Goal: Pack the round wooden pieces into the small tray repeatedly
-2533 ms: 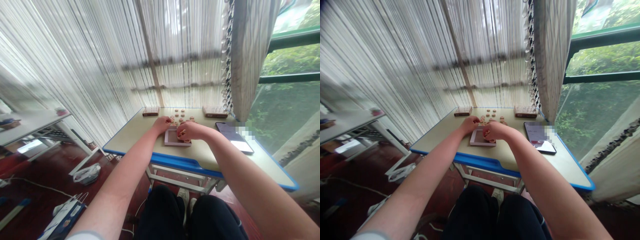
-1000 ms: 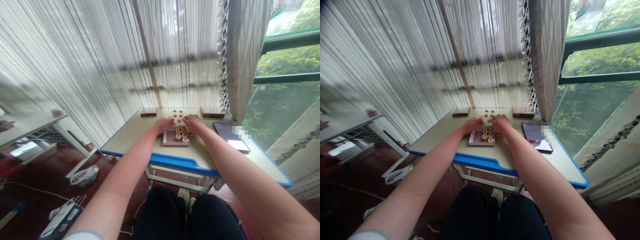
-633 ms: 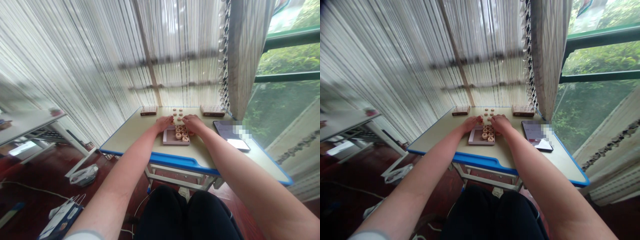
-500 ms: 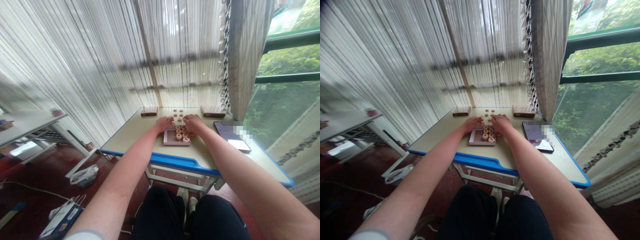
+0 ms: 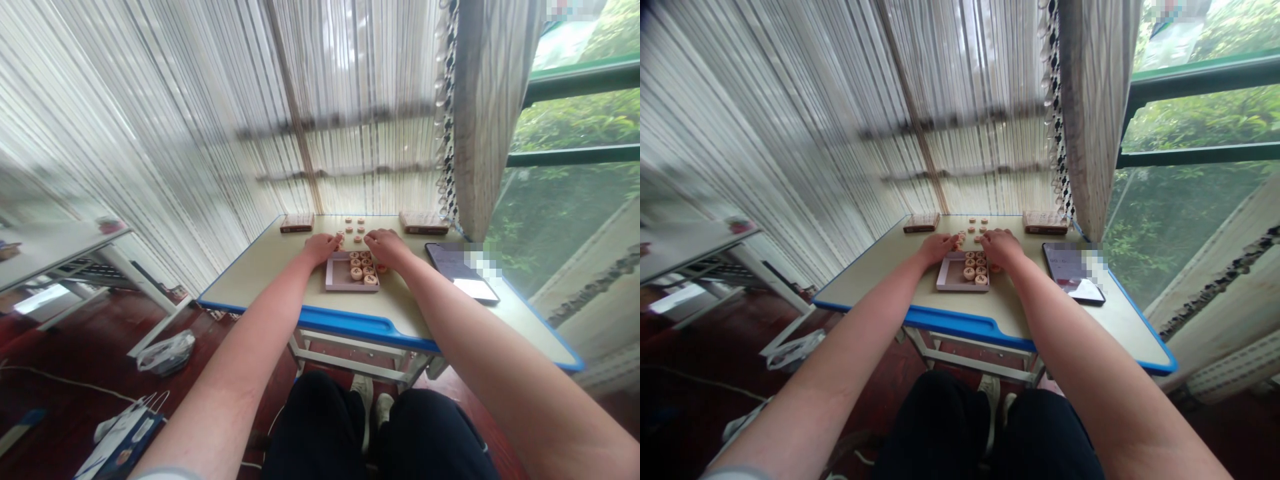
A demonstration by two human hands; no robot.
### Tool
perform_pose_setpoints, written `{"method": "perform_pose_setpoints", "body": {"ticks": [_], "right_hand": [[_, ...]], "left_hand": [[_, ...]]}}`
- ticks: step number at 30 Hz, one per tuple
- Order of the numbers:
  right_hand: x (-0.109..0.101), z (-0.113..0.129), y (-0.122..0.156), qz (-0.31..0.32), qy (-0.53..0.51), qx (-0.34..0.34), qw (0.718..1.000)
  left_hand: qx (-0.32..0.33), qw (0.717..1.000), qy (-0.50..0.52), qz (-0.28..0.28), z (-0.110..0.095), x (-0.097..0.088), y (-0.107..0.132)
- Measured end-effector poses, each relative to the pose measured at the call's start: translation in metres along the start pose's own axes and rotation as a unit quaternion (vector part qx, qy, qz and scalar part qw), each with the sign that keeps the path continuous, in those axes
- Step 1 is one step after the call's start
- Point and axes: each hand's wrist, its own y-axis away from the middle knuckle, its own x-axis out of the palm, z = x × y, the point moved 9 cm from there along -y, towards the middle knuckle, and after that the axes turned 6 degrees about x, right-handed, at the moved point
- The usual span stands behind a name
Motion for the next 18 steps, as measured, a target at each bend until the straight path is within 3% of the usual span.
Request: {"method": "perform_pose_setpoints", "body": {"ticks": [10, 18], "right_hand": [[0.002, -0.002, -0.002, -0.003, -0.005, -0.001, 1.0], [0.001, -0.001, -0.003, -0.012, -0.012, -0.005, 1.0]], "left_hand": [[-0.08, 0.996, -0.022, -0.015, 0.019, -0.007, 0.005], [-0.092, 0.995, 0.02, -0.02, 0.019, -0.01, 0.007]]}}
